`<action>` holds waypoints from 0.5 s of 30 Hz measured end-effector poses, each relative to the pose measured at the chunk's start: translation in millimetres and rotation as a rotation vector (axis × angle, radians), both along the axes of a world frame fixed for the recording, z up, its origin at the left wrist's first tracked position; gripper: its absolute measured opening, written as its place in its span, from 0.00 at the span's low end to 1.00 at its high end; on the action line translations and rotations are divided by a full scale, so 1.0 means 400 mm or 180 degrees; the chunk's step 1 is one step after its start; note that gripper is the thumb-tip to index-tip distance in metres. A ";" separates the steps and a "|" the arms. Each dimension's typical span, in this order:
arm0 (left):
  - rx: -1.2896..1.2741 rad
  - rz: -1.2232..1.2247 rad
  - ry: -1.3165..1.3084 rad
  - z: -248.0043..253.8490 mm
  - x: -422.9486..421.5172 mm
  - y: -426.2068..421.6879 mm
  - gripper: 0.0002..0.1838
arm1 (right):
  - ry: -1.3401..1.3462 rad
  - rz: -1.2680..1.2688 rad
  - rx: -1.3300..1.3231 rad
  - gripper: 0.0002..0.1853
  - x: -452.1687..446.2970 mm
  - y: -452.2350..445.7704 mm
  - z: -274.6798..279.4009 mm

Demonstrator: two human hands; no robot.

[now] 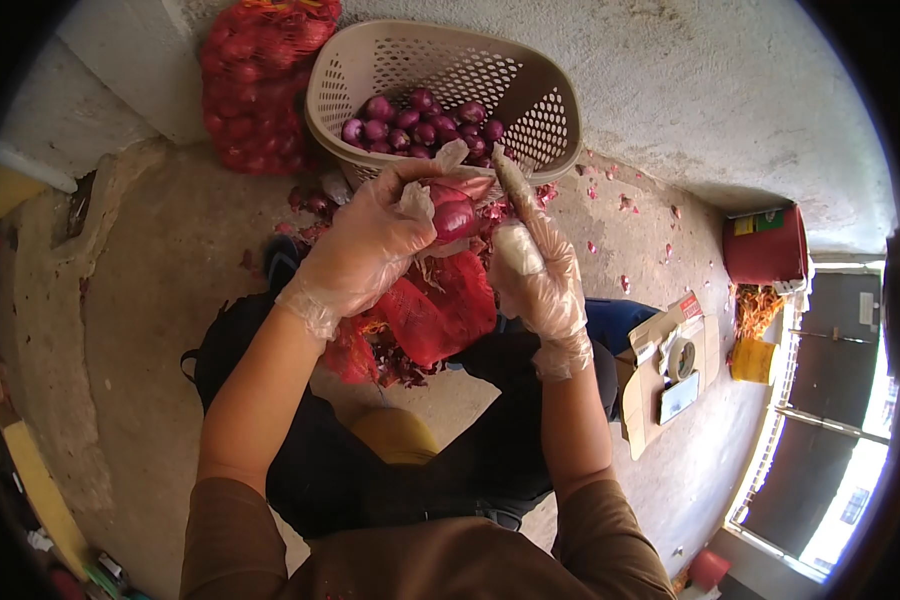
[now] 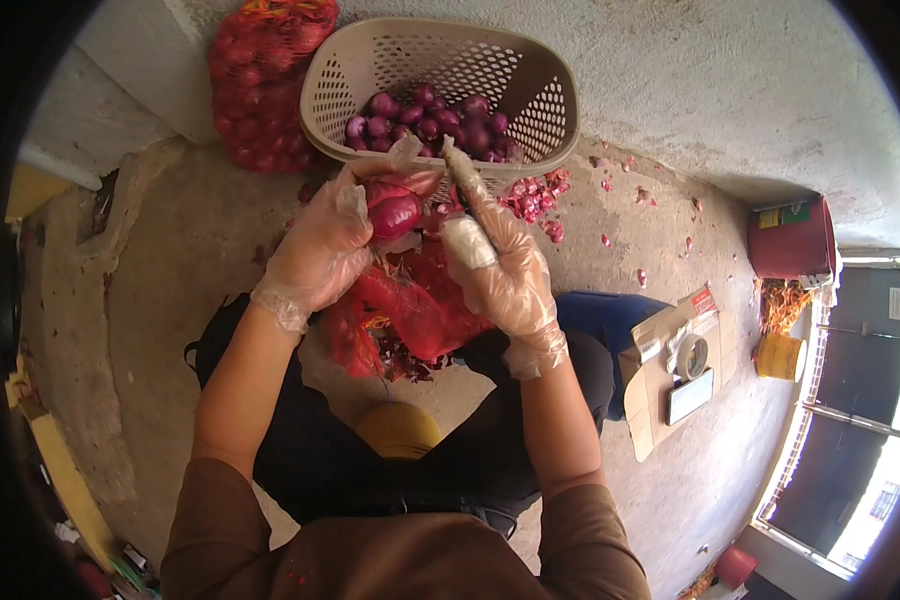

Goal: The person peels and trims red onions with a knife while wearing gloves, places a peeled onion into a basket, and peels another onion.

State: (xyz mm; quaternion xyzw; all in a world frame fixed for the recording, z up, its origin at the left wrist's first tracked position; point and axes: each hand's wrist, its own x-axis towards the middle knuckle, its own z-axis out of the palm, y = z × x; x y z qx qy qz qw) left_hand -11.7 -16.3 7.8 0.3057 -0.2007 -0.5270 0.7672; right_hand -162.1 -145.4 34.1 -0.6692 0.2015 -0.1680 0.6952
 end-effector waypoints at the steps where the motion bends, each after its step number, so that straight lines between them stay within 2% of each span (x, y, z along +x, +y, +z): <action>1: 0.0015 0.0029 -0.0046 -0.005 0.005 0.001 0.39 | 0.0013 0.0090 -0.0017 0.36 -0.004 -0.005 0.004; 4: -0.0155 -0.0050 -0.0115 0.008 0.015 0.001 0.39 | -0.0011 0.0275 0.0023 0.40 -0.012 -0.013 0.020; 7: 0.0077 -0.0071 -0.0178 -0.006 0.023 0.007 0.39 | -0.0003 0.0355 0.0174 0.43 -0.002 0.011 0.045; 15: 0.0030 0.0019 -0.0085 -0.030 0.021 0.006 0.38 | 0.0462 0.0892 0.0645 0.31 -0.031 -0.015 0.032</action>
